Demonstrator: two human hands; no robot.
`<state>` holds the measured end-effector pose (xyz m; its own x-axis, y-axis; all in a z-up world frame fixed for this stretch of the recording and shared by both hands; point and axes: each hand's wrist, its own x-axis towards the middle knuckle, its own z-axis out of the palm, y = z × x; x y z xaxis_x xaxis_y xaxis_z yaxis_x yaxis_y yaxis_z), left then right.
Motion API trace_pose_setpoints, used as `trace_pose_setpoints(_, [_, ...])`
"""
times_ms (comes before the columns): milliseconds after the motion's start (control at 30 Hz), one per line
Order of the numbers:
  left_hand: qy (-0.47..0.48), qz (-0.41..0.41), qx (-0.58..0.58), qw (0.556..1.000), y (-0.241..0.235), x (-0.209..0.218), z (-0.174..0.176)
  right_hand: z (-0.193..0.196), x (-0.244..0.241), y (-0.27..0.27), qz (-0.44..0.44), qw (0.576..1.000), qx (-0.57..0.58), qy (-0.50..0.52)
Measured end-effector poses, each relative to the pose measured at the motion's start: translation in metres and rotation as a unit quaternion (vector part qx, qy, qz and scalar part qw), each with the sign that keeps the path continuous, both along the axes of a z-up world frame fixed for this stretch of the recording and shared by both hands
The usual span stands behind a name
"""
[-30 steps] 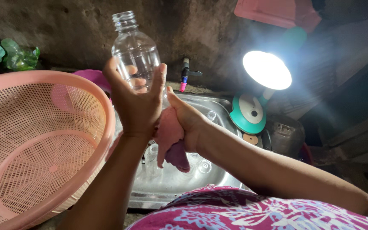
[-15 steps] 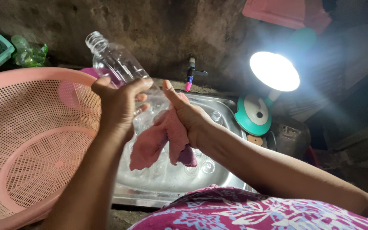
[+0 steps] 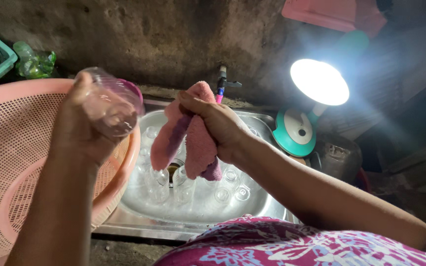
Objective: The person dries clear plastic bottles one by one using a pink cloth. They pick each bottle from a pink colander, wipe it thoroughly, and place it into a metal sink. The process is repeated for multiple bottles.
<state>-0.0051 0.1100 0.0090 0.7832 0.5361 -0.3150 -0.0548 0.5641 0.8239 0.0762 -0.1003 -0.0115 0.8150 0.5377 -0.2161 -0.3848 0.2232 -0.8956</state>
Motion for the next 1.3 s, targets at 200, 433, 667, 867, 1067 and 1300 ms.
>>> trace_pose_setpoints(200, [-0.065,0.059,-0.137,0.987,0.028,-0.006,-0.010,-0.004,0.012,-0.002,0.101,0.988,0.117,0.000])
trace_pose_setpoints(433, [-0.039,0.139,-0.279,0.950,0.036,-0.009,-0.022,0.011,0.024,0.012,0.105,0.994,0.030,-0.018])
trace_pose_setpoints(667, [-0.046,0.104,-0.263,0.958,0.064,-0.008,-0.056,0.021,0.020,0.060,0.186,0.979,-0.061,-0.053])
trace_pose_setpoints(867, [-0.005,0.116,-0.256,0.960,0.094,-0.022,-0.098,0.000,0.025,0.121,0.270,0.956,-0.052,-0.098])
trace_pose_setpoints(1067, [0.015,0.120,-0.256,0.959,0.115,-0.020,-0.115,-0.034,0.028,0.178,0.293,0.943,-0.106,-0.115])
trace_pose_setpoints(1300, [0.019,0.142,-0.271,0.952,0.122,-0.011,-0.133,-0.055,0.035,0.215,0.282,0.947,-0.150,-0.028])
